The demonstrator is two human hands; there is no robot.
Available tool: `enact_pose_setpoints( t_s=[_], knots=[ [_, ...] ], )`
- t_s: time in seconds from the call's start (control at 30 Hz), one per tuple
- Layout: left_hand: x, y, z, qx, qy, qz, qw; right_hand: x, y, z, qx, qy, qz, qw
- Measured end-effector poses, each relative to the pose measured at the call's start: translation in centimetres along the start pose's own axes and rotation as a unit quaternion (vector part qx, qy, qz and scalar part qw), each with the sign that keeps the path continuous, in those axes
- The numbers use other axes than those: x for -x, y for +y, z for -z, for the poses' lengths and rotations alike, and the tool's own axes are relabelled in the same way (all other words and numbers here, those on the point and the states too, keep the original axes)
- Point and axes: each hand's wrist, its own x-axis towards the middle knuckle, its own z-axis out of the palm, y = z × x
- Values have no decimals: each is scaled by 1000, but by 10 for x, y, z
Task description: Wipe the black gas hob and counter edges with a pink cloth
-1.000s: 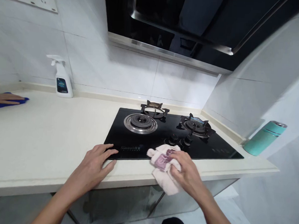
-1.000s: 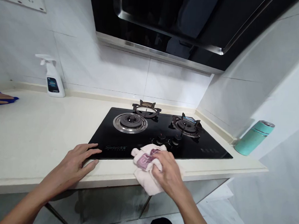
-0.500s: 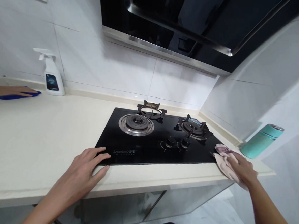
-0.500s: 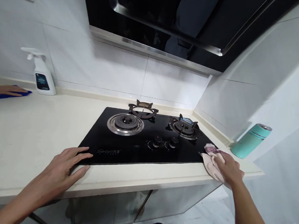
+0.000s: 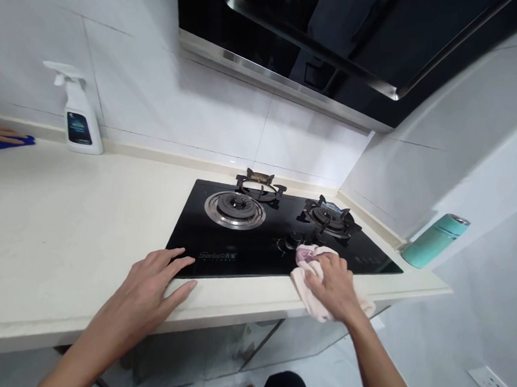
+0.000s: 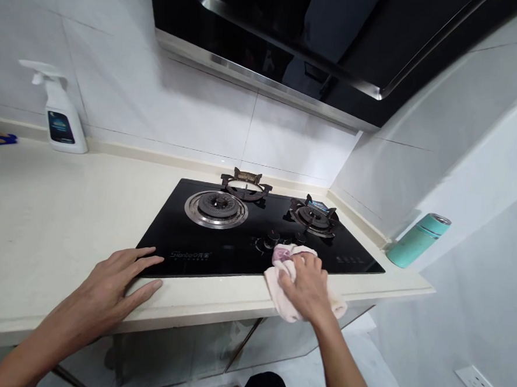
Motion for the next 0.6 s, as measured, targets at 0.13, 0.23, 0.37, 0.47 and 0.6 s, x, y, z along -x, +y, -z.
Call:
enact_pose_setpoints(
  t_s=[0.13,0.23,0.37,0.47,0.6],
  knots=[
    [1,5,4,16,-12,14,1000,3,-67,6,-35,-21,50,998],
    [0,9,7,27,-21,33,999,3,-111,10,-64,-42,85,993],
    [-1,8,8,44,-34,54,997,3,-170,12,-100,-60,137,984],
    [-1,5,8,69,-26,58,996,5,-208,9,-131,-59,178,974],
    [-3,4,11,112,4,58,992,8,-235,4,-168,-49,223,959]
  ],
)
